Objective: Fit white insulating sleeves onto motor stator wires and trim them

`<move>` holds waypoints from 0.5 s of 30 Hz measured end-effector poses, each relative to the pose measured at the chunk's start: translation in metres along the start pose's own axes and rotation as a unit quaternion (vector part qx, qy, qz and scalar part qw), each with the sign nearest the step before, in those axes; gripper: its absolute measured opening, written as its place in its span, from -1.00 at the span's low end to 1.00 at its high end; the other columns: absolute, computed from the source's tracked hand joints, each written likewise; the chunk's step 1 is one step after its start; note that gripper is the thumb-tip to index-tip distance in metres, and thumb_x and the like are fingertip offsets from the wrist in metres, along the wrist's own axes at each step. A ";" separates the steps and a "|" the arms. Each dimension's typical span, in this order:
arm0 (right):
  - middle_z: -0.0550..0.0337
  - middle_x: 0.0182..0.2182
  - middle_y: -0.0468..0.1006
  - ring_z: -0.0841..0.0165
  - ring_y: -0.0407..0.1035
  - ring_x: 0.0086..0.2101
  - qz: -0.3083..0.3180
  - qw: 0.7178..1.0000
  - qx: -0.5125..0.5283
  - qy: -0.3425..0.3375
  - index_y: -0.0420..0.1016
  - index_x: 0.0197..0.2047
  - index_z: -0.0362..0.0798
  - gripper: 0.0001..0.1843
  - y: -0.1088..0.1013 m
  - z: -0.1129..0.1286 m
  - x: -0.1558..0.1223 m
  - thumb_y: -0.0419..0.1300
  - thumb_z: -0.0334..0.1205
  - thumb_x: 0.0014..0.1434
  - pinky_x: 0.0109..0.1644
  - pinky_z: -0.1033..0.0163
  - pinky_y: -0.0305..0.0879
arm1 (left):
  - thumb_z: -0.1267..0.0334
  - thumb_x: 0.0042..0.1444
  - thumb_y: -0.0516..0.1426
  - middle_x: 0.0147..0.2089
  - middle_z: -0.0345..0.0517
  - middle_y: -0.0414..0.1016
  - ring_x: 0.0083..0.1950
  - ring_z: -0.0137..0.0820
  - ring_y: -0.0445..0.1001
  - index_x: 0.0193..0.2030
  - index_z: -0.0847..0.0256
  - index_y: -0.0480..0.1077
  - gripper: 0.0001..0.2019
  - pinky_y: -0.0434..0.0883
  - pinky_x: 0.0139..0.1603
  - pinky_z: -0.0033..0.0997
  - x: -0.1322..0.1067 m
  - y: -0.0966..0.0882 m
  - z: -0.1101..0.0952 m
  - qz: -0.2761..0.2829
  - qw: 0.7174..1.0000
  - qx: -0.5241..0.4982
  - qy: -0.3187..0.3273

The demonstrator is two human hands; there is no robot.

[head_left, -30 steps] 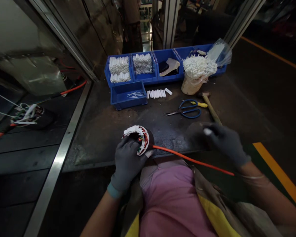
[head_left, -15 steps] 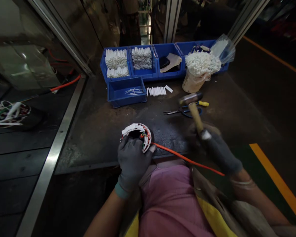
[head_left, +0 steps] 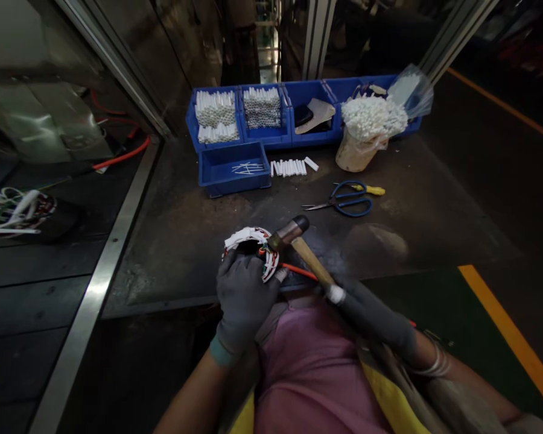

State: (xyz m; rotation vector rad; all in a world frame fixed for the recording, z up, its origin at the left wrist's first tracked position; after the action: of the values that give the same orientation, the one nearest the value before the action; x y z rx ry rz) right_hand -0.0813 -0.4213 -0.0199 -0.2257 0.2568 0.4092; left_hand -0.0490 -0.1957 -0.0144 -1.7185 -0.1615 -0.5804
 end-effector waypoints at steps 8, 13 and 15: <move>0.20 -0.52 0.44 0.37 0.28 -0.51 0.013 0.999 -0.005 0.034 0.40 -0.31 -0.04 -0.37 0.005 -0.001 -0.002 0.07 0.42 0.32 -0.44 0.26 0.26 | -0.04 0.14 0.33 -0.41 -0.07 0.52 -0.26 -0.14 0.55 -0.40 0.18 0.43 -0.66 0.43 0.17 -0.04 0.002 -0.004 0.003 0.015 1.000 -0.023 0.007; -0.01 -0.31 0.58 0.11 0.44 -0.31 -0.168 0.982 -0.058 0.060 0.49 -0.28 0.05 -0.43 -0.066 -0.010 -0.013 0.10 0.43 0.25 -0.29 0.06 0.41 | -0.04 0.10 0.37 -0.35 -0.06 0.57 -0.22 -0.17 0.58 -0.36 0.19 0.46 -0.66 0.36 0.30 -0.05 0.006 -0.016 0.021 0.049 0.998 -0.036 -0.005; -0.07 -0.32 0.58 0.04 0.45 -0.32 -0.308 0.936 -0.145 0.089 0.44 -0.26 0.13 -0.50 -0.120 -0.022 -0.014 0.04 0.38 0.30 -0.29 -0.04 0.36 | -0.03 0.10 0.36 -0.32 -0.04 0.59 -0.19 -0.15 0.58 -0.34 0.18 0.47 -0.68 0.36 0.30 -0.04 0.010 -0.019 0.046 0.081 0.996 0.001 -0.036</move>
State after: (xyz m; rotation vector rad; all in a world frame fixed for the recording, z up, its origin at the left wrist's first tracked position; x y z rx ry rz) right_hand -0.0479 -0.5392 -0.0174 -0.6155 0.2876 -0.2030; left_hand -0.0354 -0.1496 0.0012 -1.7329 -0.0720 -0.3992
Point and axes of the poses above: each hand's wrist, its own x-axis towards the middle knuckle, its own y-axis out of the palm, z = x × y, the point moved 4 cm from there along x, towards the middle knuckle
